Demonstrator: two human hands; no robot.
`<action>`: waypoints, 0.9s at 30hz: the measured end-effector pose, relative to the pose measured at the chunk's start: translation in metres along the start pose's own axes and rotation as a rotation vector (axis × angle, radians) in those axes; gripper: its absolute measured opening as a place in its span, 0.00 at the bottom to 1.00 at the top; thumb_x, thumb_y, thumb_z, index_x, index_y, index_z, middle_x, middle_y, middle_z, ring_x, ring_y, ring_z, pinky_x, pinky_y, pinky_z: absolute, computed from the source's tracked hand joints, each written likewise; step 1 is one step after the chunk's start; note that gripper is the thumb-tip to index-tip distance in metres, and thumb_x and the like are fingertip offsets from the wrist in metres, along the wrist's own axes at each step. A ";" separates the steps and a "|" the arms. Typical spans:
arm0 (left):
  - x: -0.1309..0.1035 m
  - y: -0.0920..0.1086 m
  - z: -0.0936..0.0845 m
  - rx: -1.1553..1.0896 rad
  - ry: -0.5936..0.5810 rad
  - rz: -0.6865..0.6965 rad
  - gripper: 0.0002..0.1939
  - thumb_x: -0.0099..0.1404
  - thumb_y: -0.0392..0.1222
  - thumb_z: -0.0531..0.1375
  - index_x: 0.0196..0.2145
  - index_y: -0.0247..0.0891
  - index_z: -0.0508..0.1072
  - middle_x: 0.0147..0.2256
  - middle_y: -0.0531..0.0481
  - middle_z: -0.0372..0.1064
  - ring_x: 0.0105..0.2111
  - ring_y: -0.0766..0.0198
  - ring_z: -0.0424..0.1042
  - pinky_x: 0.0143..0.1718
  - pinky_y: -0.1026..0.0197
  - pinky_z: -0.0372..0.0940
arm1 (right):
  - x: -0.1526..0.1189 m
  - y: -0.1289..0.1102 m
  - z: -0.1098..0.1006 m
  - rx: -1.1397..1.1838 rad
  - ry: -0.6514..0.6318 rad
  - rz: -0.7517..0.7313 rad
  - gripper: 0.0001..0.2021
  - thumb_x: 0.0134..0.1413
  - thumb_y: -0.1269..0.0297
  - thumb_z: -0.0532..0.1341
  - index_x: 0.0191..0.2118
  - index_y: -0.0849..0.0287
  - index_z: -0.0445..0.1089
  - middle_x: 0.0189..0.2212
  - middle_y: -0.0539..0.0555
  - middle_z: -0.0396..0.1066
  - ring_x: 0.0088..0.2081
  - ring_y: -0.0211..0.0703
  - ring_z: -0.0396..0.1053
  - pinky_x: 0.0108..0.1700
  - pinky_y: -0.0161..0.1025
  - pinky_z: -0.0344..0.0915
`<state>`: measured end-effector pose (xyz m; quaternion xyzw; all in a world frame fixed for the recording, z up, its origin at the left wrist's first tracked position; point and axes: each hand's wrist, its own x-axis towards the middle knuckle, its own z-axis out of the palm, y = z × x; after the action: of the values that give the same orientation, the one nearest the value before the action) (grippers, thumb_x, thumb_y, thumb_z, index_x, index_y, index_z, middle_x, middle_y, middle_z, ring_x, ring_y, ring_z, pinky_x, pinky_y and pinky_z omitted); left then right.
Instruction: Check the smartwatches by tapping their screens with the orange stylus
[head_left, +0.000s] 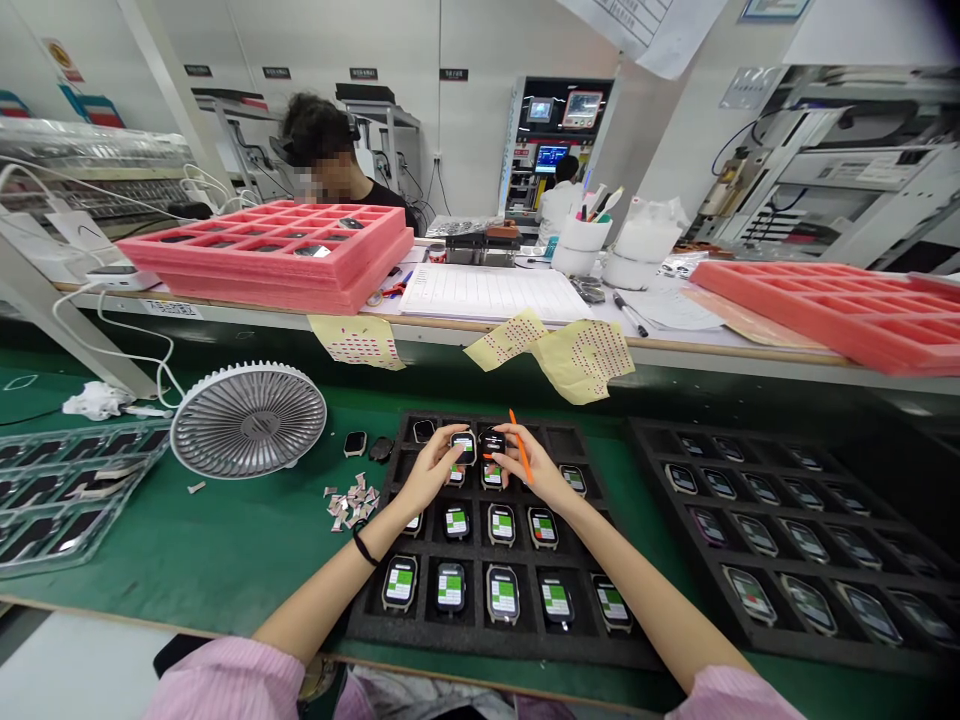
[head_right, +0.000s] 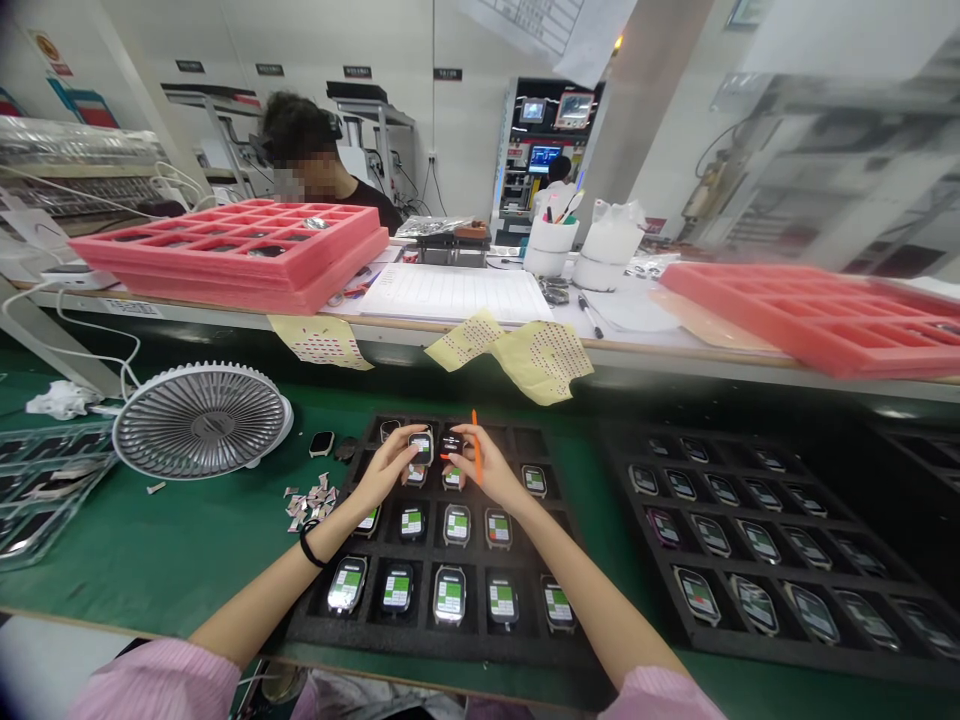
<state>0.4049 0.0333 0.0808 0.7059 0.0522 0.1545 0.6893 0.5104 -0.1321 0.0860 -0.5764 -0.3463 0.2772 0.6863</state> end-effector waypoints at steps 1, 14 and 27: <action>0.000 0.000 0.000 -0.002 0.000 0.001 0.22 0.64 0.54 0.57 0.51 0.40 0.66 0.33 0.51 0.65 0.20 0.73 0.56 0.18 0.69 0.56 | 0.000 -0.001 0.000 0.003 0.003 0.006 0.20 0.50 0.56 0.65 0.46 0.52 0.59 0.37 0.50 0.63 0.27 0.37 0.71 0.21 0.33 0.68; 0.000 0.006 0.001 0.014 0.025 -0.006 0.22 0.63 0.56 0.57 0.47 0.38 0.68 0.35 0.49 0.67 0.19 0.73 0.60 0.17 0.68 0.55 | 0.000 0.000 -0.001 -0.067 0.040 0.022 0.17 0.50 0.54 0.65 0.42 0.53 0.61 0.33 0.48 0.63 0.21 0.34 0.68 0.20 0.33 0.64; 0.000 0.007 0.001 0.046 -0.020 0.015 0.20 0.64 0.55 0.55 0.46 0.36 0.69 0.35 0.48 0.69 0.21 0.70 0.65 0.19 0.67 0.58 | 0.000 0.001 -0.002 -0.062 0.081 0.014 0.13 0.54 0.53 0.61 0.41 0.54 0.63 0.28 0.46 0.61 0.19 0.34 0.67 0.18 0.33 0.62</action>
<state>0.4040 0.0318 0.0881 0.7234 0.0435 0.1512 0.6723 0.5117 -0.1334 0.0843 -0.6104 -0.3226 0.2475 0.6798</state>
